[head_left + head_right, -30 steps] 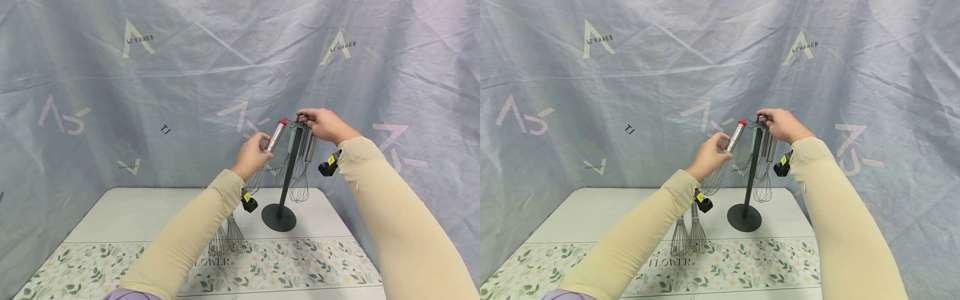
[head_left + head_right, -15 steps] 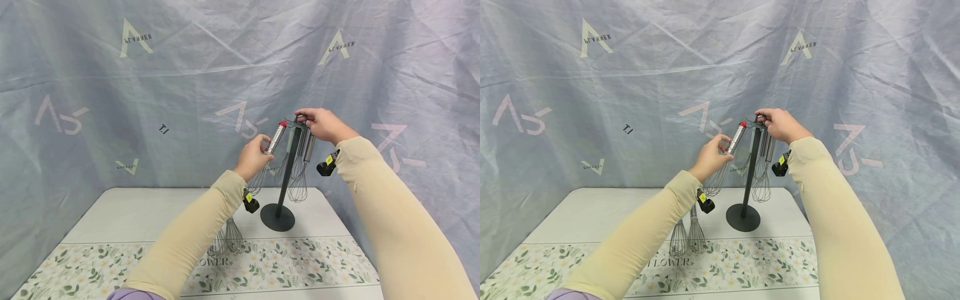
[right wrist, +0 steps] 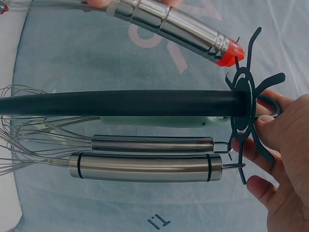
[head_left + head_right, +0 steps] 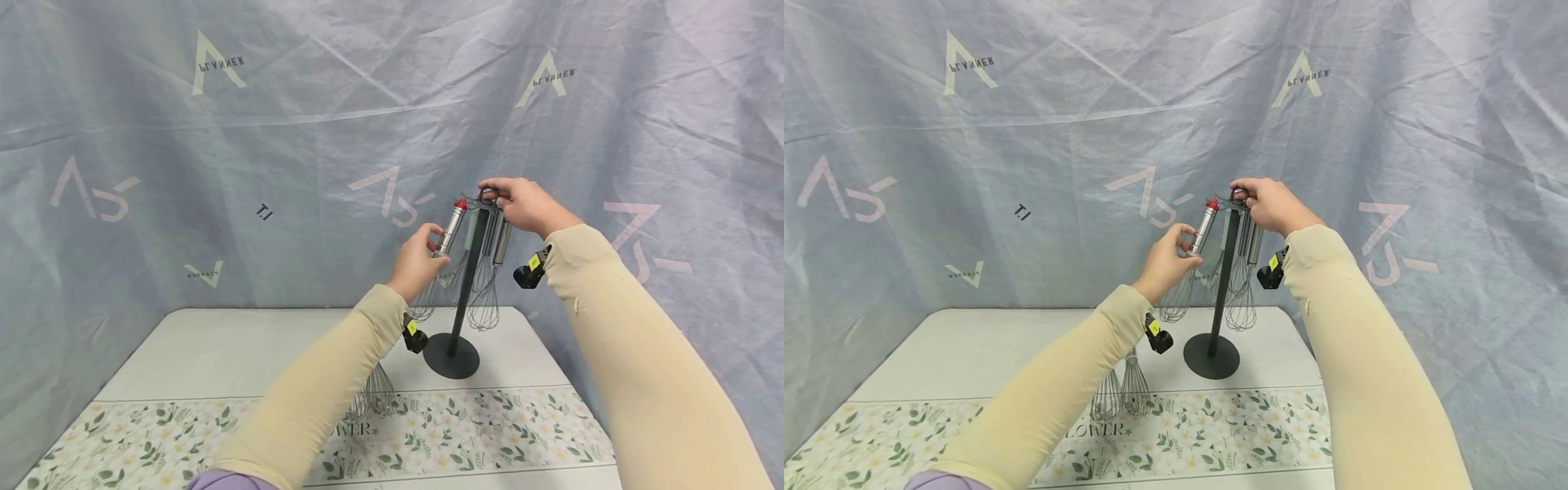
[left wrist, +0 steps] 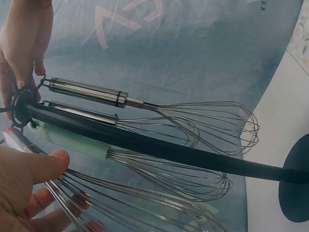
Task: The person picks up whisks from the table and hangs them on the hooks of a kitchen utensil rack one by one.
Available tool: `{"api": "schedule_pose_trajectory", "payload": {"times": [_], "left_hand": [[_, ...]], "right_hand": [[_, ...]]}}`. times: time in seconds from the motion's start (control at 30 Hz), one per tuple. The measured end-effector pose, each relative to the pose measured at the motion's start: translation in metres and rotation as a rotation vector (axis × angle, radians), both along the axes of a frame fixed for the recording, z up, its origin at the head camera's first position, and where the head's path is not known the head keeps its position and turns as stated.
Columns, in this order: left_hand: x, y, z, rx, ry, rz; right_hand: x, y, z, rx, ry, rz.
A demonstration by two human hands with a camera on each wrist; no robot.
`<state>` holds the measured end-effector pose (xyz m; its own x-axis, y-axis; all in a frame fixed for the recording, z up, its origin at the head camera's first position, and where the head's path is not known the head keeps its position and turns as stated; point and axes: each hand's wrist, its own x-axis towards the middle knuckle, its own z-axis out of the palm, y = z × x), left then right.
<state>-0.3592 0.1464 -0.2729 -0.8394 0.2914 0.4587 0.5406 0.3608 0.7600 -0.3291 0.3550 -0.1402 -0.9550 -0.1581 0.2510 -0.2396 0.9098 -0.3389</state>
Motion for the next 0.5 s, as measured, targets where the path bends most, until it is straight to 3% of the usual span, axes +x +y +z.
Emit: {"api": "schedule_pose_trajectory", "payload": {"times": [0.5], "left_hand": [[-0.005,0.016,-0.018,0.114,-0.037,-0.087]], "right_hand": [[-0.001,0.002,-0.001,0.024,0.033,0.015]]}}
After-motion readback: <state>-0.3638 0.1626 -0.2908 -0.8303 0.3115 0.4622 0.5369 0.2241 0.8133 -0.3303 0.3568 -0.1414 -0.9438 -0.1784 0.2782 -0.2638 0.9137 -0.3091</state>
